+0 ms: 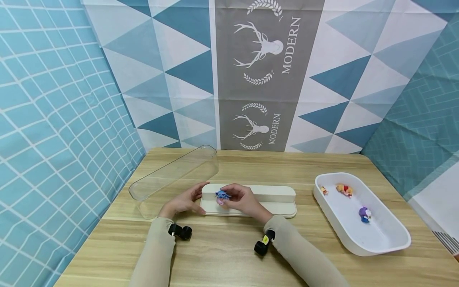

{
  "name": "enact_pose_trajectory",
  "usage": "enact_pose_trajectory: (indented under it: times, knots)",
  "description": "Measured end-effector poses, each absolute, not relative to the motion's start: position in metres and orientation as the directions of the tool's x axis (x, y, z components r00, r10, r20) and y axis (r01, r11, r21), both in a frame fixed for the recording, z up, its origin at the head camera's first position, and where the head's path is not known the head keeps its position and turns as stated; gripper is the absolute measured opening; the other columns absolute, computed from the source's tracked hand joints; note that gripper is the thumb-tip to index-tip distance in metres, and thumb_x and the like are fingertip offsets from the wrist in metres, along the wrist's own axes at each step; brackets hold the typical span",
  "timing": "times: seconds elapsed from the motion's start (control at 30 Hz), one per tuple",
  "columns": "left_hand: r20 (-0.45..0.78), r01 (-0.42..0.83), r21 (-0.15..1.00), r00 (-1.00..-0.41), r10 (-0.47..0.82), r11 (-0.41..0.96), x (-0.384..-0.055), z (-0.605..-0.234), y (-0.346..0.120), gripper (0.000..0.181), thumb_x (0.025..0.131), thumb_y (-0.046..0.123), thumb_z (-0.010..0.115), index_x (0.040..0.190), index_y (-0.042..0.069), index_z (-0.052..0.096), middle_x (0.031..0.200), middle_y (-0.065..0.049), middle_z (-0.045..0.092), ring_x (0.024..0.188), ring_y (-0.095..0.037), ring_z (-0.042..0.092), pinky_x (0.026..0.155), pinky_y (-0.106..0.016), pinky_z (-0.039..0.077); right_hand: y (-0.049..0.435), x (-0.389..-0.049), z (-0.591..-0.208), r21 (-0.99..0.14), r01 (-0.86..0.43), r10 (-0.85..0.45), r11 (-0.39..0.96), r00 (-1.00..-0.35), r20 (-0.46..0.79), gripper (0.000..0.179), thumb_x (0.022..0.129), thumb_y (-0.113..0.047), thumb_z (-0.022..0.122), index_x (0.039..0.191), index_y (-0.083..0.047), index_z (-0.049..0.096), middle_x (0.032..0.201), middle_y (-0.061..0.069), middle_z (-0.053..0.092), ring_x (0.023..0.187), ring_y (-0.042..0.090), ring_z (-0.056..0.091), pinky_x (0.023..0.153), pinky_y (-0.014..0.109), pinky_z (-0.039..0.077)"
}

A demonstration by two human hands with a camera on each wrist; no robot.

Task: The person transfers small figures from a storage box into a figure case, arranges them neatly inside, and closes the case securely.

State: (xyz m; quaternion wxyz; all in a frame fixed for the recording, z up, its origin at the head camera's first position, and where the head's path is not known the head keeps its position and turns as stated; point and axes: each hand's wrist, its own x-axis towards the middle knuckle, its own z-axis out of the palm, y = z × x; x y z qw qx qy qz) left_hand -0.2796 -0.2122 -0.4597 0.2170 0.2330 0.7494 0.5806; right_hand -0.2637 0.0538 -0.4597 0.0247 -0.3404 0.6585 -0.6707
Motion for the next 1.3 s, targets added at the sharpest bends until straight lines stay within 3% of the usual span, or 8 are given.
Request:
enact_pose_trajectory:
  times: [0.27, 0.47, 0.7, 0.8, 0.97, 1.17, 1.3]
  knots:
    - [-0.055, 0.101, 0.969, -0.800, 0.598, 0.225, -0.280, -0.460, -0.213, 0.110, 0.073, -0.015, 0.079, 0.158, -0.002, 0.010, 0.159, -0.028, 0.021, 0.144, -0.044, 0.024, 0.114, -0.047, 0.031, 0.050, -0.263, -0.462, -0.895, -0.435, -0.495, -0.100, -0.759, 0.424, 0.034, 0.082, 0.011, 0.074, 0.115, 0.011, 0.066, 0.105, 0.022, 0.068, 0.091, 0.011, 0.065, 0.076, 0.023, 0.056]
    - [-0.062, 0.089, 0.972, -0.799, 0.598, 0.219, -0.280, -0.460, -0.213, 0.110, 0.073, -0.016, 0.078, 0.158, 0.000, 0.010, 0.159, -0.027, 0.020, 0.144, -0.043, 0.023, 0.114, -0.046, 0.032, 0.049, -0.261, -0.460, -0.885, -0.457, -0.508, -0.087, -0.744, 0.434, 0.034, 0.081, 0.017, 0.071, 0.114, 0.013, 0.065, 0.105, 0.025, 0.068, 0.092, 0.012, 0.065, 0.079, 0.024, 0.056]
    - [-0.059, 0.093, 0.971, -0.799, 0.598, 0.220, -0.279, -0.460, -0.212, 0.110, 0.073, -0.015, 0.079, 0.158, -0.001, 0.010, 0.159, -0.027, 0.020, 0.144, -0.043, 0.023, 0.115, -0.049, 0.028, 0.052, -0.245, -0.435, -0.851, -0.521, -0.535, -0.059, -0.704, 0.468, 0.030, 0.081, 0.016, 0.070, 0.110, 0.014, 0.065, 0.101, 0.025, 0.068, 0.092, 0.019, 0.067, 0.079, 0.030, 0.058]
    - [-0.060, 0.089, 0.972, -0.799, 0.598, 0.217, -0.279, -0.460, -0.211, 0.110, 0.072, -0.015, 0.079, 0.158, -0.001, 0.010, 0.159, -0.027, 0.020, 0.145, -0.043, 0.023, 0.116, -0.050, 0.026, 0.052, -0.250, -0.442, -0.832, -0.553, -0.544, -0.037, -0.687, 0.481, 0.031, 0.081, 0.015, 0.071, 0.111, 0.012, 0.066, 0.102, 0.025, 0.068, 0.094, 0.022, 0.067, 0.080, 0.034, 0.059]
    - [-0.061, 0.092, 0.971, -0.800, 0.597, 0.222, -0.279, -0.460, -0.211, 0.110, 0.073, -0.015, 0.079, 0.158, -0.001, 0.010, 0.159, -0.027, 0.019, 0.145, -0.044, 0.022, 0.116, -0.050, 0.025, 0.051, -0.261, -0.456, -0.755, -0.655, -0.562, -0.008, -0.622, 0.545, 0.032, 0.082, 0.013, 0.072, 0.113, 0.008, 0.066, 0.102, 0.022, 0.069, 0.093, 0.027, 0.068, 0.077, 0.038, 0.060]
    - [-0.060, 0.092, 0.972, -0.795, 0.603, 0.218, -0.281, -0.462, -0.211, 0.109, 0.074, -0.015, 0.078, 0.158, -0.001, 0.011, 0.159, -0.027, 0.020, 0.144, -0.043, 0.023, 0.114, -0.044, 0.032, 0.056, -0.263, -0.454, -0.583, -0.808, -0.595, 0.088, -0.512, 0.620, 0.035, 0.082, 0.005, 0.076, 0.115, 0.000, 0.067, 0.103, 0.013, 0.072, 0.092, 0.020, 0.070, 0.078, 0.027, 0.059]
    - [-0.056, 0.091, 0.973, -0.795, 0.603, 0.211, -0.281, -0.462, -0.212, 0.110, 0.073, -0.016, 0.078, 0.158, -0.001, 0.010, 0.158, -0.028, 0.022, 0.143, -0.044, 0.025, 0.109, -0.036, 0.039, 0.059, -0.263, -0.449, -0.503, -0.855, -0.599, 0.127, -0.470, 0.649, 0.036, 0.081, 0.001, 0.079, 0.115, -0.002, 0.066, 0.102, 0.010, 0.070, 0.087, 0.016, 0.069, 0.074, 0.025, 0.058]
